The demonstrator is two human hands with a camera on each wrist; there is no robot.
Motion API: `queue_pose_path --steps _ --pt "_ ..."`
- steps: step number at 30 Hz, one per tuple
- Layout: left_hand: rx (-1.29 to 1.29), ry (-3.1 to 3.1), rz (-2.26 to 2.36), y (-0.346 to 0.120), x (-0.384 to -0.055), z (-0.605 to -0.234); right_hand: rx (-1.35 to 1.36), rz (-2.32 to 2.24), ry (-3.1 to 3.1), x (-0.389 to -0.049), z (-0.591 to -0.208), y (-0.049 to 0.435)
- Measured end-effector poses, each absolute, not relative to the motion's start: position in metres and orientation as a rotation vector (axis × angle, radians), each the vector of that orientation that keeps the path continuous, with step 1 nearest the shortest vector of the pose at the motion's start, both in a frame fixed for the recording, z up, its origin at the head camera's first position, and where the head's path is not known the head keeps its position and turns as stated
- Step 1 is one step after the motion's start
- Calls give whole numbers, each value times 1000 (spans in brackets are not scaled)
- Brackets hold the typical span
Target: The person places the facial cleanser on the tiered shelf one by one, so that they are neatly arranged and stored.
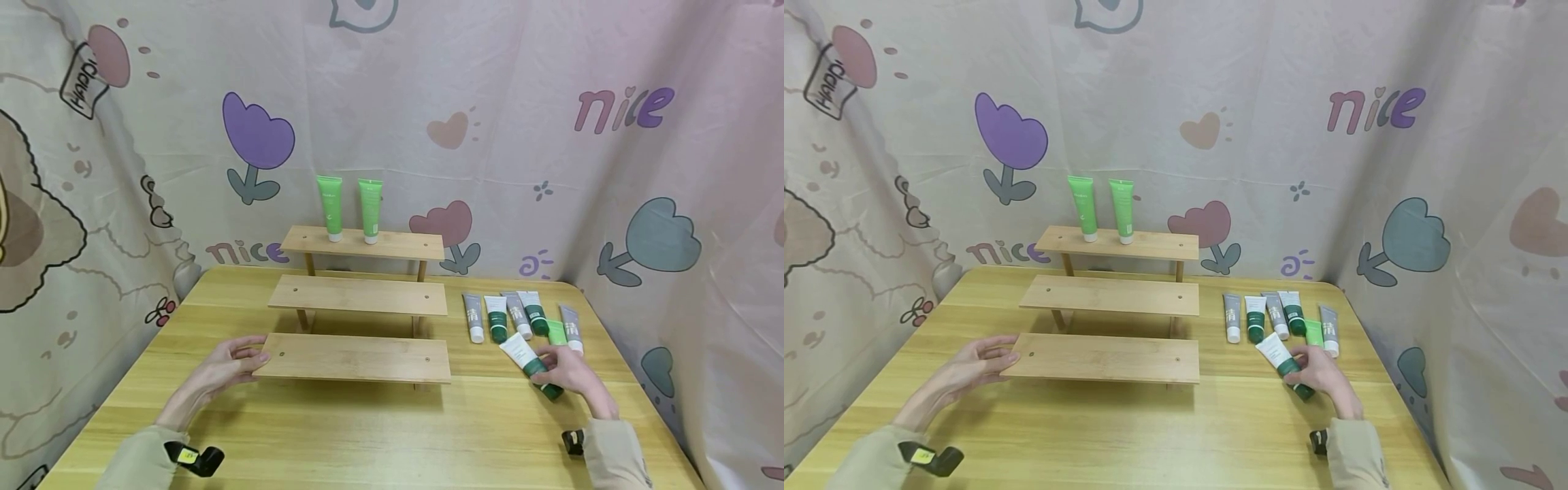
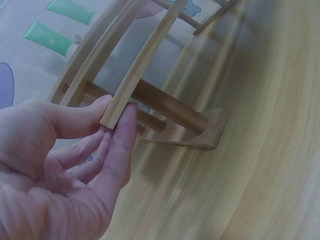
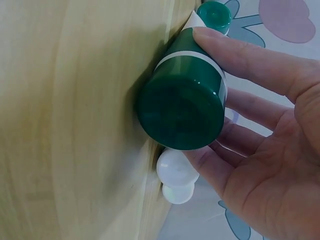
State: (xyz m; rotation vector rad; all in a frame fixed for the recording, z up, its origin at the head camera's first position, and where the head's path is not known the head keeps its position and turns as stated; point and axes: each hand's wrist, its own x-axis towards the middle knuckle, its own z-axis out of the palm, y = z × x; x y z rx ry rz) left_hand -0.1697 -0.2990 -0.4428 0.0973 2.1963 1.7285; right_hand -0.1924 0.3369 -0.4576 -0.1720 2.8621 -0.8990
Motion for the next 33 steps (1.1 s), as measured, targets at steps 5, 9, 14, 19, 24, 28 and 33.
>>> queue_pose_path --steps 5,9,14,19,24,28,33 --pt "101 2196 1728 -299 -170 -442 -194 -868 2875 -193 -459 336" --pt "104 2197 1728 -299 -170 -442 -161 -842 2874 -193 -458 334" --pt "109 2213 1716 -299 -169 -442 -134 -830 2869 -194 -458 334" --pt "114 2220 1707 -300 -168 -443 -139 -840 2868 -195 -457 336" --pt "128 2212 1712 -300 -168 -443 -170 -838 2892 -195 -453 336" --pt "128 2213 1713 -300 -169 -444 -223 -854 2927 -195 -451 336" --pt "131 2213 1716 -300 -168 -444 -206 -846 2990 -196 -449 333"
